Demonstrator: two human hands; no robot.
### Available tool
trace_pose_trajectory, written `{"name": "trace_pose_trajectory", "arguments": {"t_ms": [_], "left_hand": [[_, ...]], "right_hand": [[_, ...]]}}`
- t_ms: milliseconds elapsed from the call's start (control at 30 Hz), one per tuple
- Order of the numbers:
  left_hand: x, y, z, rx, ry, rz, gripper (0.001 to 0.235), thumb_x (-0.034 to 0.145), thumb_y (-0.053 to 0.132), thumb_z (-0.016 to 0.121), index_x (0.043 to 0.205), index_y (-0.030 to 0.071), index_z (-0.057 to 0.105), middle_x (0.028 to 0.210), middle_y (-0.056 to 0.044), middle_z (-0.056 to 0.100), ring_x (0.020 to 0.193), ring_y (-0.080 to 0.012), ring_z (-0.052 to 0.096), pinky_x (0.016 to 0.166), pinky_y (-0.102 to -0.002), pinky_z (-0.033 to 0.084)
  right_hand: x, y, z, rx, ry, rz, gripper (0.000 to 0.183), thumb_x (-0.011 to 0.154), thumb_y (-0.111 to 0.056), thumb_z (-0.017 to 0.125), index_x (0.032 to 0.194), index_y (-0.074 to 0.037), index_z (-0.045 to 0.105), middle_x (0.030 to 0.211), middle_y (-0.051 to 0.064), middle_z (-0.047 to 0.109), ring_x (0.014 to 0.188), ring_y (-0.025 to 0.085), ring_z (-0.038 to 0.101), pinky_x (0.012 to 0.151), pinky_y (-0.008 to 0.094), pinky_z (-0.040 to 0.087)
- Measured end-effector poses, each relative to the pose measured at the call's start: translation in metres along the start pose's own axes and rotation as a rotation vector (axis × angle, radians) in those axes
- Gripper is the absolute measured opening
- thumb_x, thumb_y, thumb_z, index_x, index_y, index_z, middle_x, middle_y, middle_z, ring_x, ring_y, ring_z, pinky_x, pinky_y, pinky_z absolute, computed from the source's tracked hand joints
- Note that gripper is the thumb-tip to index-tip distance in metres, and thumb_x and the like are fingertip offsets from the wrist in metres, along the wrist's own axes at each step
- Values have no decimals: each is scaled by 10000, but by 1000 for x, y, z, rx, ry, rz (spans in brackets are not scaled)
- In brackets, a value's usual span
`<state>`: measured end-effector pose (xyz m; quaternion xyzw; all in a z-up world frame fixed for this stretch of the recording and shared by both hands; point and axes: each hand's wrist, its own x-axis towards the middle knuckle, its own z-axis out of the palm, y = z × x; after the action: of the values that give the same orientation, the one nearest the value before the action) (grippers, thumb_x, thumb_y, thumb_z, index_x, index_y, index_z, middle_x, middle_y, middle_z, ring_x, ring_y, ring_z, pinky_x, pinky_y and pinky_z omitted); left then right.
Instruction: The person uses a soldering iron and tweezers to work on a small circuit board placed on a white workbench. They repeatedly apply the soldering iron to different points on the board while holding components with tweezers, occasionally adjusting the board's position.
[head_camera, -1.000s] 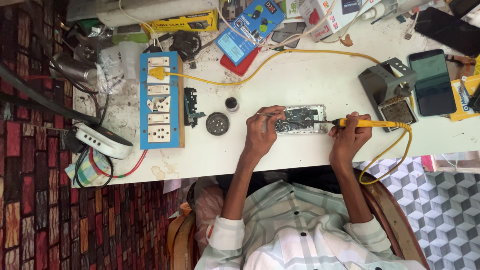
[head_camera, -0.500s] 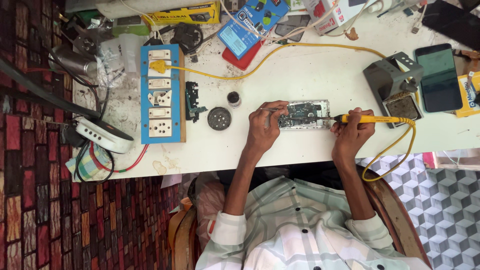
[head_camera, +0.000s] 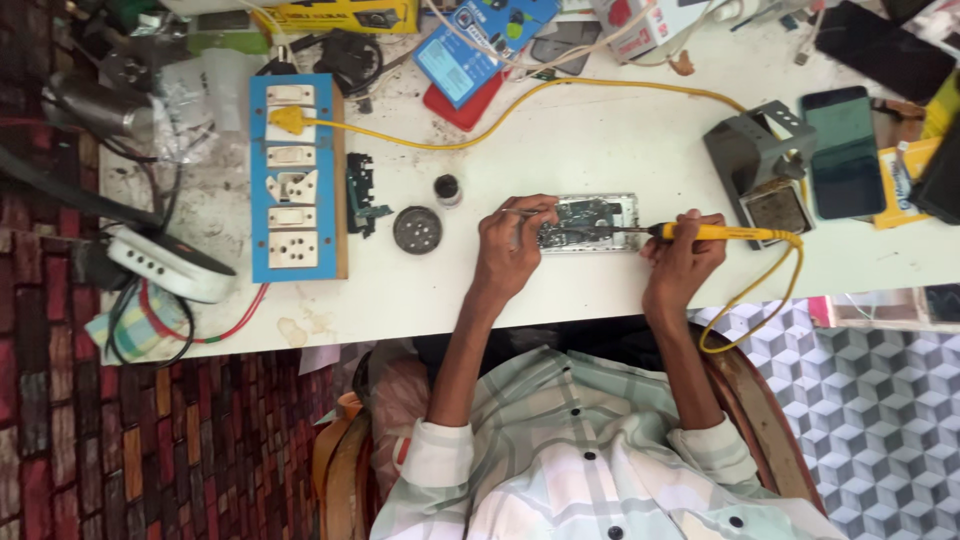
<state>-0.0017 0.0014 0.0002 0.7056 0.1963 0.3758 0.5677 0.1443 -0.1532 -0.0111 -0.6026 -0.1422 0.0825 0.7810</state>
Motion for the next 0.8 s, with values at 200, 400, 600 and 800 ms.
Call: {"name": "trace_pose_trajectory", "arguments": {"t_ms": [200,400,600,800], "left_hand": [[-2,2,-2,-14,4,-26,239,975,-114,538,1140,-49,698,1002,-156,743,926,-207,760,845,-309,616],[0,1,-1,-17,-1,18,243,975,-127,514,1110,-47,700,1095,-169,739,966,-213,772,871,-302,637],[-2,-1,0,-6,-7,-32,237,970,-120,525,1112,-44,699,1066,-159,733,963,-214,772,854,-303,647],[0,-4,0,28,-5,16,179,984,-96,552,1066,-42,701,1105,-158,752,952,-213,778,859,-312,650]], "right_hand": [[-2,-4,1,-38,-28,-1,268,1159,-197,516,952,-55,423,708,45,484,505,114,455,494,263,430],[0,-5,2,-27,-47,2,264,1152,-189,524,949,-55,422,699,42,476,498,115,452,502,268,455],[-1,-5,2,-22,-94,-25,268,1167,-170,512,945,-44,431,737,48,485,522,114,438,532,286,485],[2,-5,3,-38,-84,18,264,1152,-173,503,930,-50,432,686,43,484,497,118,457,492,272,449]]}}
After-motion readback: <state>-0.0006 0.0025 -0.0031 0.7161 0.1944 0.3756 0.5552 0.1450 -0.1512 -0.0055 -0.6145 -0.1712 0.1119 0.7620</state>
